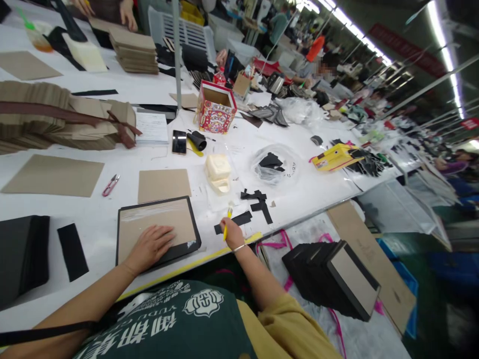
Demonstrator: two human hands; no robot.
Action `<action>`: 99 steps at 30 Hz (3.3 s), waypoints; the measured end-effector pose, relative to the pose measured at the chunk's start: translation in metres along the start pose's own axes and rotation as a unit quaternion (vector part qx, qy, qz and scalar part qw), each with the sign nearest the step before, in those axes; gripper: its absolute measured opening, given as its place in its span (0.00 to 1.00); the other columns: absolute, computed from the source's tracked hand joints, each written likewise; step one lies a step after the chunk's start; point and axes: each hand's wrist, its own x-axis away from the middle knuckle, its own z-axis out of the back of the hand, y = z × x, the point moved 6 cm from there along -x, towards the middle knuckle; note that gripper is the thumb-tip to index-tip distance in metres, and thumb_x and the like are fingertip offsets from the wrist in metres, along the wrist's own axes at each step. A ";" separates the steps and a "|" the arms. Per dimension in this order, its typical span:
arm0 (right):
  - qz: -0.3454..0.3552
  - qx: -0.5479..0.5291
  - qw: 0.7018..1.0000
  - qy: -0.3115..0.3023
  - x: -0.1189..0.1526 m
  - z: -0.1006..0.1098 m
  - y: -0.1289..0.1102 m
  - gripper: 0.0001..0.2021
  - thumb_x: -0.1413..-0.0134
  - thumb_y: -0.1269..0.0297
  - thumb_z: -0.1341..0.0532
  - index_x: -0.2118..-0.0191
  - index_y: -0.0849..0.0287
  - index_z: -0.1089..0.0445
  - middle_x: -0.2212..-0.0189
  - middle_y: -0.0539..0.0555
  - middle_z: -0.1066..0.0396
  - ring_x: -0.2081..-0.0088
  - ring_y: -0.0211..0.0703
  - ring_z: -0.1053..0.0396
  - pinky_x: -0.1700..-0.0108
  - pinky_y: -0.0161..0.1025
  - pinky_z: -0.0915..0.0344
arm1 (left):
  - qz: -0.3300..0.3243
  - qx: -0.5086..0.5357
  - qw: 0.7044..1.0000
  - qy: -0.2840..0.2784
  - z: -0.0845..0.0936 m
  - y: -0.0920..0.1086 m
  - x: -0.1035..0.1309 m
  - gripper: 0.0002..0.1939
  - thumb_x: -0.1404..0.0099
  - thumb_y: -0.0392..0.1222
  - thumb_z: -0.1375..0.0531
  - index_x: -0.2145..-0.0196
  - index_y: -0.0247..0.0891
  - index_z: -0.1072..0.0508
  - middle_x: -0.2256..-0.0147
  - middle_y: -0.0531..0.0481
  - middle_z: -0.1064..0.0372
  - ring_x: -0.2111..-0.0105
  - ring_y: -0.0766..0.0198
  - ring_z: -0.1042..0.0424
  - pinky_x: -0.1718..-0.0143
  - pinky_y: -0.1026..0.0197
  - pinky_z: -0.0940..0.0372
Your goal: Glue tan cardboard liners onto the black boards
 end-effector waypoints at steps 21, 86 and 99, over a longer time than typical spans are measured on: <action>0.011 -0.242 0.956 0.167 0.003 0.035 -0.024 0.13 0.52 0.63 0.45 0.60 0.57 0.45 0.67 0.52 0.31 0.67 0.39 0.31 0.63 0.36 0.35 | 0.117 0.142 0.982 0.041 0.030 0.020 -0.022 0.35 0.42 0.51 0.45 0.41 0.35 0.50 0.42 0.39 0.49 0.43 0.55 0.48 0.44 0.51 0.49; 0.032 -0.007 0.998 0.054 -0.102 -0.059 -0.111 0.12 0.49 0.65 0.45 0.58 0.57 0.43 0.74 0.49 0.33 0.73 0.40 0.33 0.71 0.33 0.42 | 0.555 0.140 0.818 0.061 0.038 -0.137 0.031 0.21 0.46 0.59 0.48 0.83 0.39 0.38 0.84 0.53 0.37 0.79 0.63 0.35 0.78 0.63 0.48; 0.410 0.035 0.912 0.011 -0.065 -0.080 -0.160 0.12 0.46 0.73 0.51 0.57 0.60 0.37 0.50 0.61 0.37 0.49 0.48 0.39 0.49 0.50 0.39 | 0.154 -0.113 0.982 -0.010 0.027 -0.049 0.004 0.35 0.40 0.60 0.53 0.42 0.36 0.46 0.40 0.42 0.53 0.41 0.52 0.53 0.42 0.46 0.63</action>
